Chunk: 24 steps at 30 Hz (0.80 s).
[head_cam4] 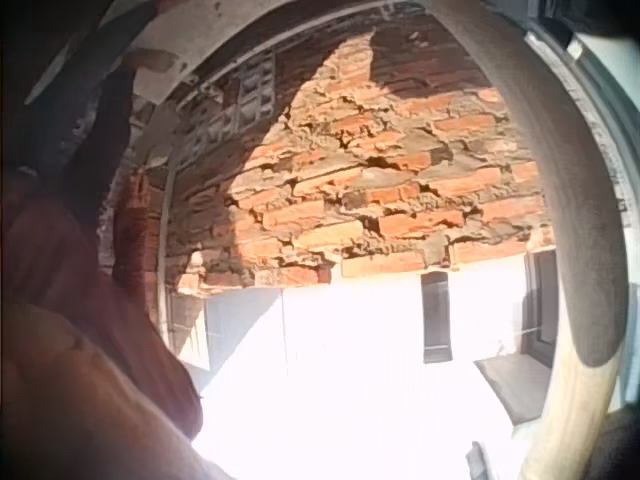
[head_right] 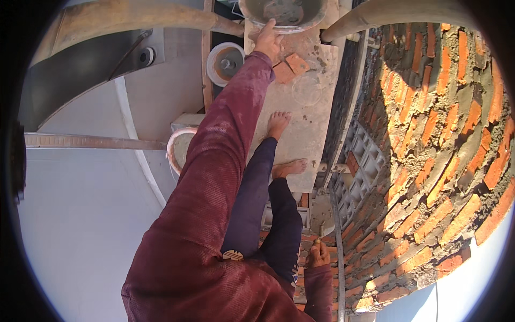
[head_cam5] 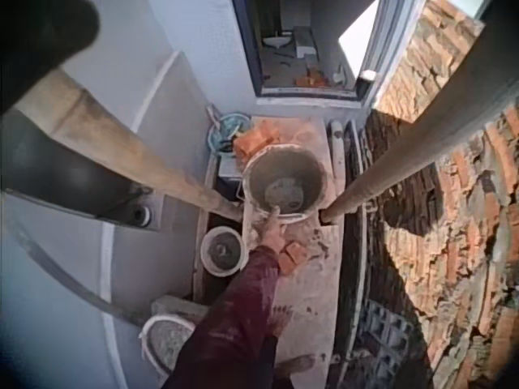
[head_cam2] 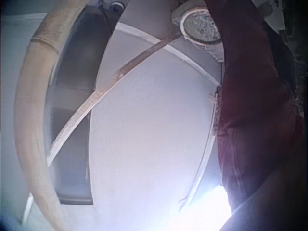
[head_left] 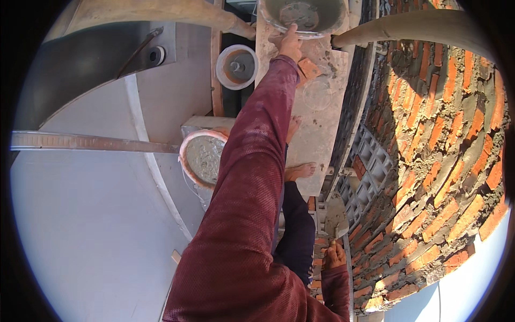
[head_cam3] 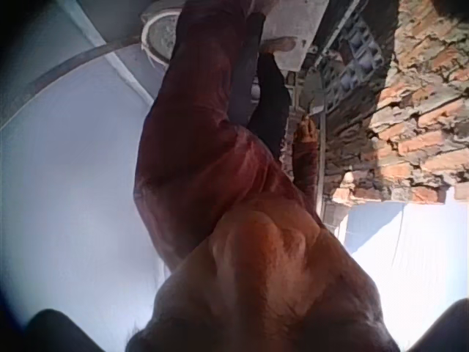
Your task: The person scoops mortar from a bucket using a trowel and spreads it onto a brick wall. They then pick up a brick, apply mortar to its side, and place it onto the wall, tapping it into position and scraping away excess mortar.
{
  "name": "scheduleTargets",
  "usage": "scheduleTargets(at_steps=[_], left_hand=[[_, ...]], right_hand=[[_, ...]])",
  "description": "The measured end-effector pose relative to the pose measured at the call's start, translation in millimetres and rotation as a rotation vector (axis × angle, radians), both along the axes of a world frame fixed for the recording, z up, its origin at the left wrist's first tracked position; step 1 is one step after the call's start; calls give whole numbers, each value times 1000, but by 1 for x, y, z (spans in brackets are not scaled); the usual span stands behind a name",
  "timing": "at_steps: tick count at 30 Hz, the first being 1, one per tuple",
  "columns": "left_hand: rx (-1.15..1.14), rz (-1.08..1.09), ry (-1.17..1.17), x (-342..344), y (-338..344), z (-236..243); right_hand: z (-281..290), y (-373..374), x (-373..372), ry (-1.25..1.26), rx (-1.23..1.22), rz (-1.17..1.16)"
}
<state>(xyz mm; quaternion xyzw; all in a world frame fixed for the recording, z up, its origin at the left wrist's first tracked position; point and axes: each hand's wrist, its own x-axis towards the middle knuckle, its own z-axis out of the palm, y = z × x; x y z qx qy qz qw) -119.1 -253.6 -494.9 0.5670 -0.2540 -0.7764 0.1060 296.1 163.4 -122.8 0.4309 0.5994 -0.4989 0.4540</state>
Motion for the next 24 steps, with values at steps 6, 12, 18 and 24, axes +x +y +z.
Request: scheduleTargets(at_steps=[6,12,18,24], left_hand=[[-1016,-1260,-55,156,-24,182],[-1460,-1052,-875,384,-125,261],[29,180,-744,568,-80,236],[8,364,-753,581,-108,214]], right_hand=[[-4,18,-2,-54,86,161],[-3,26,3,63,70,172],[-17,52,53,37,81,6],[-54,102,148,119,132,2]])
